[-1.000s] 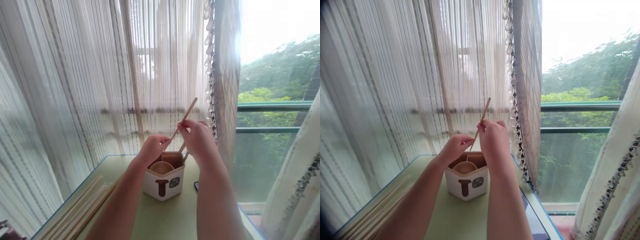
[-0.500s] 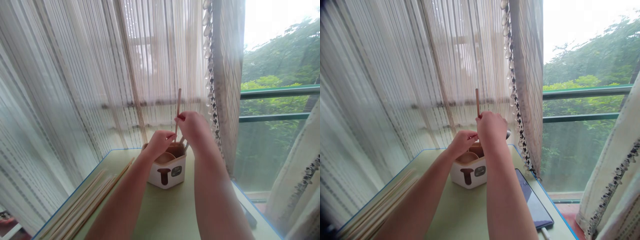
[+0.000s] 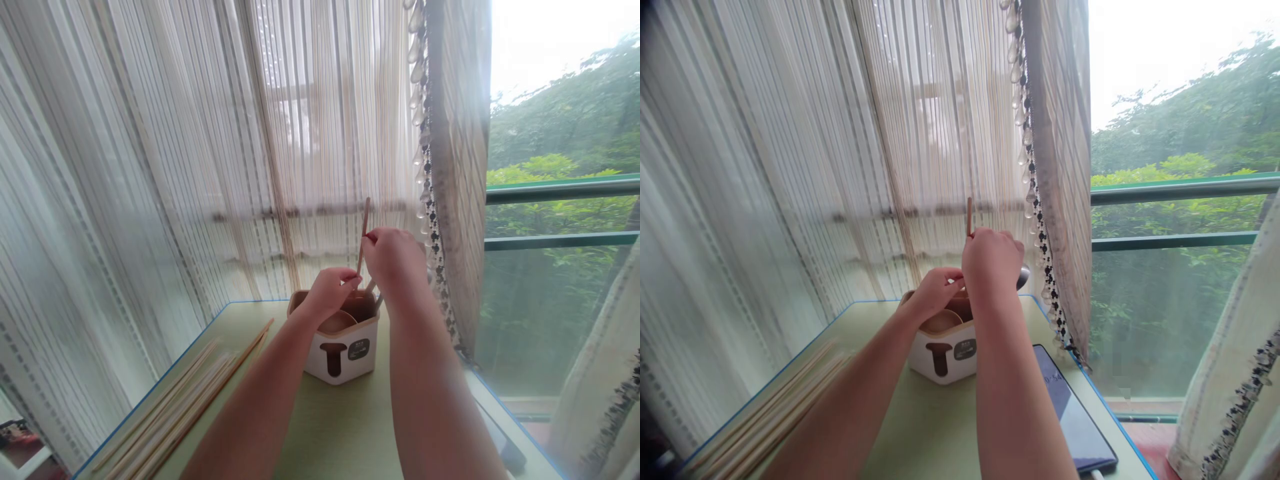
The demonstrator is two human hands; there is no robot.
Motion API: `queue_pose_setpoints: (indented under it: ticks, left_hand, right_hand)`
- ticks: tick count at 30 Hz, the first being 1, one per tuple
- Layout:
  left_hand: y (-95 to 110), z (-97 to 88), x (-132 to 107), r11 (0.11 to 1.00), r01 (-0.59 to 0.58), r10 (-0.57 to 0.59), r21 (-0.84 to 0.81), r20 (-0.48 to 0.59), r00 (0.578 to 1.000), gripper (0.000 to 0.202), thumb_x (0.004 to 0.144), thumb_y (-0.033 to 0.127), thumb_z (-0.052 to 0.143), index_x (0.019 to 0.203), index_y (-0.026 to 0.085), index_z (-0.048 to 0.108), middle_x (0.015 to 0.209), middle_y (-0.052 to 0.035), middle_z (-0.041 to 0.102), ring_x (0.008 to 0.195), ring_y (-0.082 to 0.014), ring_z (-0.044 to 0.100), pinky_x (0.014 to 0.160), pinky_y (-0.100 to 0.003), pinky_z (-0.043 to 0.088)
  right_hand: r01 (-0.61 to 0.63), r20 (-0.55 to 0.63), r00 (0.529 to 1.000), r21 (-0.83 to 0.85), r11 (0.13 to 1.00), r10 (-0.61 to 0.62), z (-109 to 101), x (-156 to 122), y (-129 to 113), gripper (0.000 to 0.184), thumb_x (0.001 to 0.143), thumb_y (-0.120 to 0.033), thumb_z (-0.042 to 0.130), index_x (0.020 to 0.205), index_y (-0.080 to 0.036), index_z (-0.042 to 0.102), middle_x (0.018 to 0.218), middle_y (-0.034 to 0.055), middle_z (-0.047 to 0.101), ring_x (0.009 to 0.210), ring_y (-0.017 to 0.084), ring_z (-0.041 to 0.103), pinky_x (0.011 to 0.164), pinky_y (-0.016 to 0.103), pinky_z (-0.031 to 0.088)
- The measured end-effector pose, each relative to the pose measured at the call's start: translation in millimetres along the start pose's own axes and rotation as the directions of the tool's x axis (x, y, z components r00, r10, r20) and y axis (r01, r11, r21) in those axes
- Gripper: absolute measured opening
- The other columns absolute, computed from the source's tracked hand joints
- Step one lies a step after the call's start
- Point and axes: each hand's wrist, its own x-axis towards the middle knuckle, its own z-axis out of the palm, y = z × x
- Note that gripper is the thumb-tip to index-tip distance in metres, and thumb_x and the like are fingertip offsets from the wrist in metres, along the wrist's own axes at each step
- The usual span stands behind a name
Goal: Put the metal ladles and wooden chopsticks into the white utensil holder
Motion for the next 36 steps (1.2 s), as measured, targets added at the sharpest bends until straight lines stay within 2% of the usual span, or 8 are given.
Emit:
queue_pose_setpoints:
  ticks: [5,9,12,16,21,24,29,36]
  left_hand:
    - [-6.5,-1.3,1.5,0.999,0.031,-0.032,0.008,0.02,0.999,0.029,0.079,0.035,0.049,0.082,0.016,0.07,0.071,-0.0018,0.067,0.069,-0.015,0.057,0.068,-0.024,0.042]
    - [-12.6,-5.7,0.4,0.994,0.086,-0.09,0.06,0.066,0.994,0.026,0.075,0.034,0.052,0.074,0.015,0.07,0.066,-0.0018,0.065,0.064,-0.0143,0.055,0.063,-0.024,0.041]
    - [-12.1,-9.2,-0.6,0.987,0.151,-0.156,0.059,0.093,0.983,0.025,0.073,0.034,0.055,0.073,0.014,0.07,0.064,-0.0022,0.065,0.062,-0.0141,0.055,0.06,-0.023,0.04]
    - [-7.7,-12.9,-0.9,0.982,0.187,-0.186,-0.019,0.046,0.982,0.028,0.073,0.036,0.055,0.085,0.015,0.071,0.07,-0.0015,0.067,0.064,-0.0131,0.056,0.06,-0.023,0.04]
    - [-8.1,-11.8,-1.6,0.975,0.154,-0.159,0.158,0.023,0.987,0.027,0.074,0.035,0.054,0.069,0.016,0.072,0.056,-0.0001,0.062,0.057,-0.0124,0.052,0.057,-0.024,0.037]
    - [-9.3,-7.8,-2.3,0.975,0.144,-0.155,0.169,0.053,0.987,0.024,0.073,0.036,0.057,0.078,0.018,0.073,0.066,-0.0014,0.066,0.062,-0.0132,0.055,0.06,-0.024,0.039]
    - [-7.9,-0.7,-3.6,0.958,0.132,-0.152,0.255,0.061,0.986,0.026,0.072,0.042,0.06,0.084,0.022,0.073,0.079,-0.0031,0.068,0.071,-0.0157,0.058,0.066,-0.026,0.043]
    - [-4.1,6.3,-6.4,0.935,0.088,-0.117,0.344,0.063,0.991,0.024,0.074,0.041,0.059,0.09,0.029,0.071,0.091,-0.0021,0.065,0.081,-0.0173,0.058,0.073,-0.026,0.043]
  right_hand:
    - [0.049,-0.01,0.999,0.144,0.988,-0.048,4.5,0.2,-5.6,0.026,0.082,-0.029,0.047,0.097,-0.018,0.066,0.085,0.0084,0.068,0.089,0.022,0.058,0.072,0.03,0.04]
    - [-0.012,0.08,0.997,0.23,0.973,-0.007,15.7,2.2,-13.6,0.026,0.082,-0.025,0.047,0.101,-0.015,0.063,0.089,0.0096,0.068,0.086,0.02,0.06,0.071,0.027,0.041]
    - [-0.052,0.094,0.995,0.221,0.974,0.032,21.9,3.5,-16.5,0.026,0.084,-0.021,0.044,0.098,-0.016,0.065,0.088,0.0099,0.068,0.086,0.02,0.061,0.071,0.027,0.042]
    - [-0.032,0.138,0.99,0.128,0.991,0.014,27.1,4.1,-16.8,0.023,0.081,-0.019,0.047,0.091,-0.015,0.067,0.084,0.0122,0.068,0.084,0.022,0.062,0.071,0.029,0.043]
    - [0.003,0.214,0.977,0.086,0.996,-0.021,26.5,3.9,-18.5,0.022,0.077,-0.015,0.048,0.086,-0.015,0.068,0.084,0.0138,0.068,0.083,0.023,0.062,0.069,0.029,0.044]
    - [-0.037,0.144,0.99,0.226,0.973,0.004,12.0,2.5,-14.5,0.027,0.078,-0.016,0.046,0.095,-0.012,0.066,0.087,0.0136,0.068,0.085,0.023,0.062,0.072,0.03,0.045]
    - [0.016,-0.104,0.993,0.557,0.831,0.051,-15.0,-0.8,4.1,0.035,0.078,-0.023,0.046,0.106,-0.013,0.063,0.094,0.01,0.067,0.087,0.02,0.061,0.076,0.033,0.047]
    - [-0.032,-0.031,0.997,0.698,0.715,0.075,-15.7,-2.5,12.6,0.028,0.076,-0.027,0.05,0.095,-0.014,0.066,0.076,0.0072,0.067,0.068,0.017,0.062,0.064,0.033,0.05]
